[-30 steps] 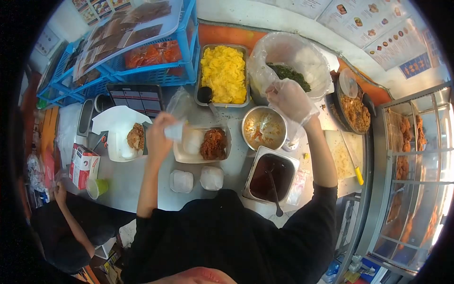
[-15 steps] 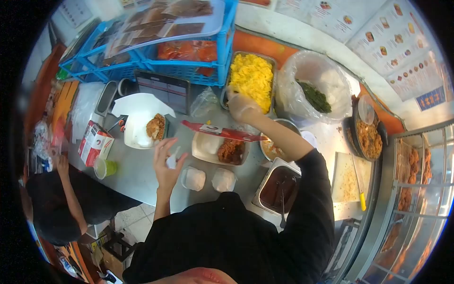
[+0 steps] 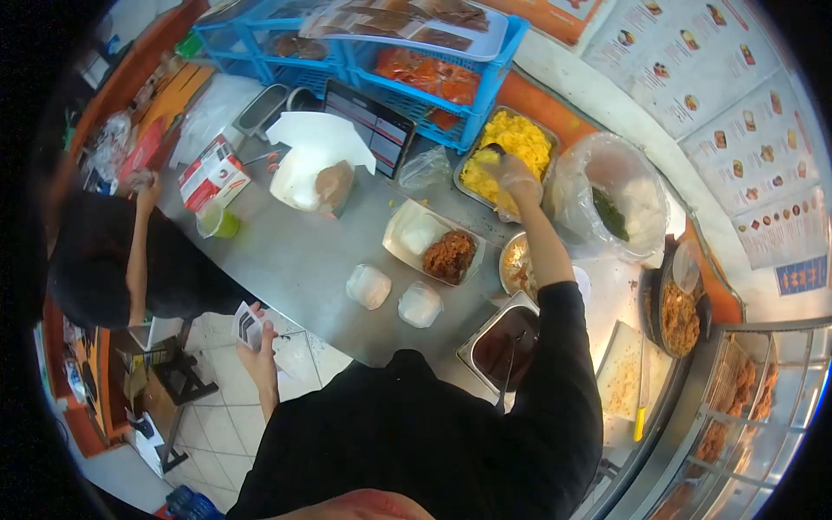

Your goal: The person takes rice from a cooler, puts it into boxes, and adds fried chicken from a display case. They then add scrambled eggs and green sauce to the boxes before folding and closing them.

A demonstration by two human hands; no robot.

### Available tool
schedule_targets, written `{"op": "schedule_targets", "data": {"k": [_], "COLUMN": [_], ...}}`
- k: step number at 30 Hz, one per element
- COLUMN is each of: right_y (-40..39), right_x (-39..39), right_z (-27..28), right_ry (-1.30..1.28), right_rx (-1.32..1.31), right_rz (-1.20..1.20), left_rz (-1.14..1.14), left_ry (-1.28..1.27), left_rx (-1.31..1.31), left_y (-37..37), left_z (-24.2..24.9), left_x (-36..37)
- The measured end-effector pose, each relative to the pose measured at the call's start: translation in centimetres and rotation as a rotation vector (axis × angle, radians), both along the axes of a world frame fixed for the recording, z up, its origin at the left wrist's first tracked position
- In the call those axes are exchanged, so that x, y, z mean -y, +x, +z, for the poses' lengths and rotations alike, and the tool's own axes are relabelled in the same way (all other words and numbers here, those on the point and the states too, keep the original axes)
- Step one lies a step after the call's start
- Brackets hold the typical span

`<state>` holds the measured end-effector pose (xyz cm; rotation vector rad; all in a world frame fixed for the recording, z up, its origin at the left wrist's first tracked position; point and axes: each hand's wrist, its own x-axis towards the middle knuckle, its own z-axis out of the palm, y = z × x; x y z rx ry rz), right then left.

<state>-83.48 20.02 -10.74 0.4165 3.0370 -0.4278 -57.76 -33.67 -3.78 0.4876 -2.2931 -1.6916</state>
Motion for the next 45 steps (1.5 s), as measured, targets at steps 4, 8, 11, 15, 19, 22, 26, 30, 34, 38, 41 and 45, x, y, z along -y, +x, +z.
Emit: {"op": "schedule_targets", "data": {"k": [4, 8, 11, 15, 19, 22, 26, 30, 34, 38, 41, 45], "right_y": [-0.5, 3.9, 4.6, 2.8, -1.3, -3.7, -4.2, -1.7, 0.2, 0.4, 1.4, 1.9], "right_x": [-2.7, 2.7, 8.9, 18.5, 28.8, 38.3, 41.6, 35.6, 15.2, 13.3, 7.7, 8.9], "right_z": [0.7, 12.4, 18.4, 20.3, 14.0, 3.8, 1.7, 9.6, 8.7, 12.3, 2.9, 3.7], "right_ry": [-0.588, -1.1, -1.04, -1.023, -0.29, -0.244, 0.012, -0.509, -0.27, 0.06, 0.38, 0.489], "right_rx": [0.123, 0.279, 0.28, 0.293, -0.012, -0.324, -0.112, -0.641, -0.431, 0.272, 0.47, 0.499], "right_rz": [-0.076, -0.313, -0.2, -0.041, 0.146, -0.026, -0.052, -0.047, -0.252, -0.581, -0.411, -0.311], "left_rz": [0.11, 0.087, -0.092, -0.307, -0.471, -0.494, -0.505, -0.64, -0.787, -0.585, -0.589, -0.547], "left_ry": [0.133, 0.434, 0.306, -0.442, -0.31, -0.285, -0.61, -0.832, -0.807, -0.639, -0.663, -0.516], "left_rx": [0.109, 0.041, -0.052, -0.327, -0.004, -0.205, -0.133, -0.22, -0.07, -0.178, -0.269, -0.337], "left_y": [2.7, -1.0, -7.8, -18.5, -25.6, -28.1, -28.7, -28.5, -29.0, -26.9, -25.1, -23.4], "left_z": [-2.3, -4.9, -3.9, -6.6, -8.3, -10.0, -10.8, -11.4, -11.5, -8.9, -7.7, -7.3], "left_x": [3.3, 6.0, 5.9, 7.1, 7.3, 7.0, 6.9, 6.8, 6.3, 6.3, 6.8, 6.1]}}
